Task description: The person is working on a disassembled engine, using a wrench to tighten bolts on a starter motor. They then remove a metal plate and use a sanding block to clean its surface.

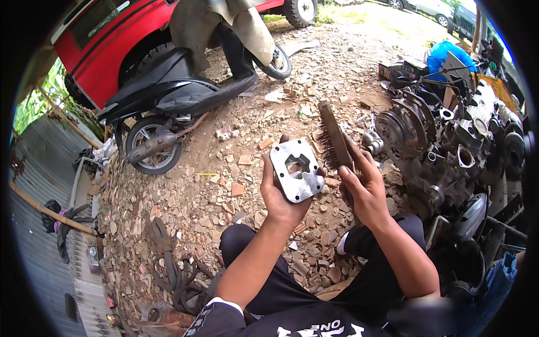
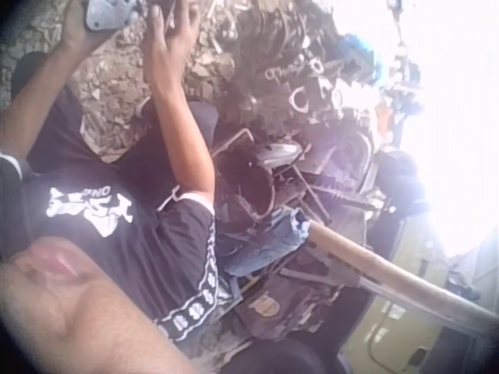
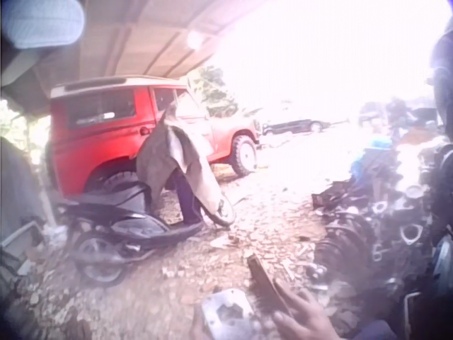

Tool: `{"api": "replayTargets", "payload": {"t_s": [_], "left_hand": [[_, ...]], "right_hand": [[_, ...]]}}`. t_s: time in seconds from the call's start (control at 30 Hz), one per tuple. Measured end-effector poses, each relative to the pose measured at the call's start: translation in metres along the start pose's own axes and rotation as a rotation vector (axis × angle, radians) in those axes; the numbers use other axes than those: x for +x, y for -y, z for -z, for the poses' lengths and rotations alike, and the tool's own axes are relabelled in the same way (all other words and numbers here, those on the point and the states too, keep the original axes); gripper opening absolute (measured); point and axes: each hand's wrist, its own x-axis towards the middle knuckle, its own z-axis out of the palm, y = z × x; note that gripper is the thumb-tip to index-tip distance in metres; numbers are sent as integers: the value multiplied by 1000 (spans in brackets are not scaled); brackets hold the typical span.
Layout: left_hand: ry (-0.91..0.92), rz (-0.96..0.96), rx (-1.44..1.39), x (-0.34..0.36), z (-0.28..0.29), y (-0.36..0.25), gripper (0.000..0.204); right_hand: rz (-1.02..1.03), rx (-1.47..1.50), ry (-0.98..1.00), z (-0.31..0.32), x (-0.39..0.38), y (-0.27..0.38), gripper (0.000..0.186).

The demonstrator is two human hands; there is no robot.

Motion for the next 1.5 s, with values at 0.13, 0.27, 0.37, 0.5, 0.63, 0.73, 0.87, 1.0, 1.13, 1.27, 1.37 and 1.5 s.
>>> {"api": "replayTargets", "payload": {"t_s": [0.13,0.27,0.37,0.5,0.63,0.73,0.87,1.0,1.13,1.27,1.37,1.5], "left_hand": [[-93,-26,55,-1,-7,1,68],[-72,-124,130,0,-6,0,65],[-168,-159,166,1,-2,-3,66],[-61,-83,129,0,4,2,65],[-146,-122,236,3,9,1,67],[-112,-75,245,2,10,9,67],[-120,-73,333,3,8,10,67],[-136,-109,325,4,9,8,68],[-101,-206,341,10,7,2,64],[-95,-181,435,6,6,12,67],[-81,-247,549,9,6,28,70],[-96,-82,223,13,16,17,70]], "right_hand": [[361,-518,74,-1,-8,6,52],[416,-488,263,-13,-26,4,58],[444,-654,60,-14,-8,-11,60],[383,-407,276,-21,-31,-8,56],[297,-655,58,-12,-1,-13,61],[378,-529,170,-16,-19,-16,60],[341,-548,99,-8,3,-17,55],[286,-482,132,-19,-14,-19,55],[138,-460,215,-18,-16,-15,54],[41,-448,93,-18,-5,-17,52],[61,-426,-38,-24,-3,-16,52],[361,-419,99,-29,-10,-11,54]]}}
